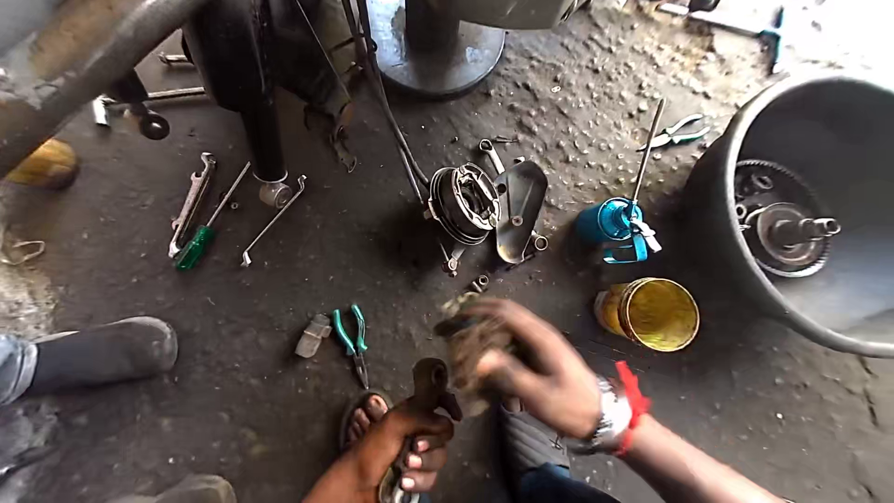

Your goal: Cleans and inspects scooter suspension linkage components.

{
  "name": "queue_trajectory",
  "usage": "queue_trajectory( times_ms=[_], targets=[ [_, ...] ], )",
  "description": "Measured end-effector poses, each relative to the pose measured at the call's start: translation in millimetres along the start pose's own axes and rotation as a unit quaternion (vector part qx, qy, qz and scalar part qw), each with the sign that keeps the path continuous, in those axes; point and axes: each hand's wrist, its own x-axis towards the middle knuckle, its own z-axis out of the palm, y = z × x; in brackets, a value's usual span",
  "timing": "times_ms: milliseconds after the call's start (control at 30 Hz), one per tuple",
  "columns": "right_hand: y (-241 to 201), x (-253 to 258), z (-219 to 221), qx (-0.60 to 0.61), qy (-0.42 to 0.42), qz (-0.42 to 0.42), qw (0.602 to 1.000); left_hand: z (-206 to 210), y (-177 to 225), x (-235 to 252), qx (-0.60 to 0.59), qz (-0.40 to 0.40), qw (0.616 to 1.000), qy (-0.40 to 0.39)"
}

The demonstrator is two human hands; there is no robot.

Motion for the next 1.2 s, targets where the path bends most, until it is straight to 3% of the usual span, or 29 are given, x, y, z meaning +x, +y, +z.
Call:
queue_trajectory(
  times_ms=[67,100,200,300,333,400,467,533,600,733,833,900,1033,1200],
  targets=[
    [20,0,31,-0.087,-0.108,-0.025,0.99,1,0,-1,0.027,-0.041,0.997,-0.053],
    [30,-1,40,-0.091,-0.114,-0.055,0.988,2,0,-2,0.041,-0.054,0.996,-0.055],
    [38,-2,44,-0.12,-0.118,-0.138,0.976,0,-8,-10,0.079,-0.048,0.996,-0.013],
    [45,-4,48,-0.138,-0.048,-0.168,0.975,3,-16,-12,0.1,0.002,0.995,-0.001],
    [48,-4,48,-0.119,-0.009,-0.13,0.984,3,-16,-11,0.115,0.023,0.993,0.003],
    [55,1,42,-0.039,0.086,0.031,0.995,6,-14,-9,0.167,0.068,0.983,0.022],
    [59,9,22,0.041,0.166,0.162,0.972,10,-8,-9,0.15,0.084,0.985,0.007],
    [53,7,3,0.086,0.18,0.154,0.968,11,-3,-9,0.097,0.079,0.992,-0.015],
    [36,-1,1,0.099,0.109,0.109,0.983,7,-1,-13,0.047,0.063,0.996,-0.029],
    [10,-1,29,0.068,-0.086,0.143,0.984,5,-3,-9,0.015,0.03,0.998,-0.049],
    [24,-1,44,0.109,-0.065,0.134,0.983,8,-3,-7,0.049,0.019,0.998,-0.033],
    [27,-2,42,0.065,-0.073,0.103,0.99,8,-1,-10,0.069,0.004,0.997,-0.019],
    [20,-2,38,-0.088,-0.086,-0.016,0.992,5,1,-20,0.044,-0.043,0.998,-0.024],
    [37,12,30,-0.133,-0.166,-0.14,0.967,-10,-7,-19,-0.028,-0.05,0.998,-0.041]
  ],
)
